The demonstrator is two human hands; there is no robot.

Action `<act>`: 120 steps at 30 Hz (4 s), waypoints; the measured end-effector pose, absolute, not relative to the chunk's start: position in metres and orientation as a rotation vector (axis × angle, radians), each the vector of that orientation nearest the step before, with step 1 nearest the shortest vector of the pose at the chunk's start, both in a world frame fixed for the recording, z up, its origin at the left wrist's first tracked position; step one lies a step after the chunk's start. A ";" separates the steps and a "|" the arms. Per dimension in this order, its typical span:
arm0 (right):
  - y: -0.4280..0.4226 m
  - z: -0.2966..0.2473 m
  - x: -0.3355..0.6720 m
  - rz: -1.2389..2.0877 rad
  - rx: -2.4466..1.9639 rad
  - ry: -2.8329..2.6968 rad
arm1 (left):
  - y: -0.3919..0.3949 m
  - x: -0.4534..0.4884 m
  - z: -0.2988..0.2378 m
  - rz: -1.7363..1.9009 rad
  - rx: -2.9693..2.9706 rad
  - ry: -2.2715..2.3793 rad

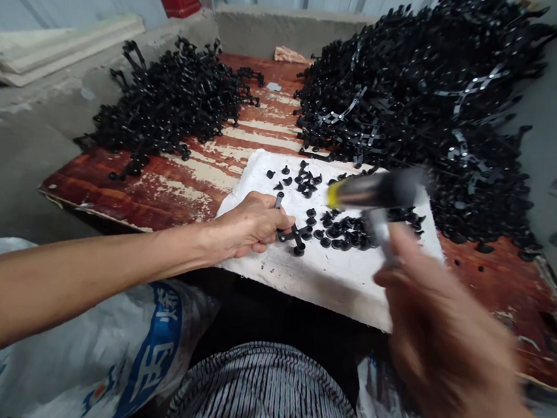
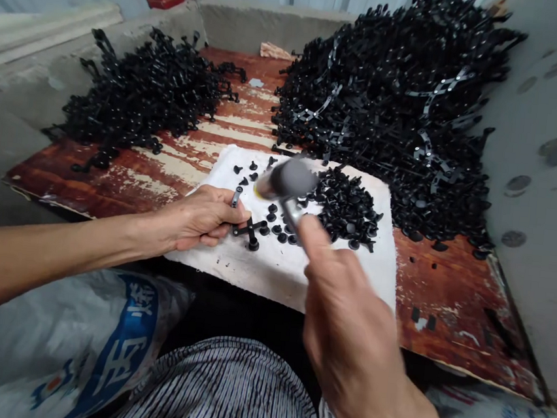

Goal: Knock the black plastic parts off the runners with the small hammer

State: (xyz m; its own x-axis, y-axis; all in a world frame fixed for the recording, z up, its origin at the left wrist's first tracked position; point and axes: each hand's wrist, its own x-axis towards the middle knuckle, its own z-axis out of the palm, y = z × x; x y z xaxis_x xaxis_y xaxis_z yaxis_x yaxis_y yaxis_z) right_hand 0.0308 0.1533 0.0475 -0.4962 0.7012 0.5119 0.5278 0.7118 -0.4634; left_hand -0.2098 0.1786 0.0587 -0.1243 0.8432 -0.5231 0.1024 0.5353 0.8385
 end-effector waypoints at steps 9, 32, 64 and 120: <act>0.158 0.042 0.029 0.406 -0.860 -2.326 | 0.183 -0.208 0.065 0.672 0.822 1.624; 0.160 0.026 0.038 1.183 -1.200 -1.540 | 0.193 -0.212 0.072 0.394 1.425 1.477; 0.169 0.033 0.035 0.654 -1.088 -2.077 | 0.201 -0.211 0.073 0.290 1.664 1.550; 0.196 0.053 -0.021 1.367 -1.066 -1.881 | 0.175 -0.213 0.079 0.391 2.133 1.471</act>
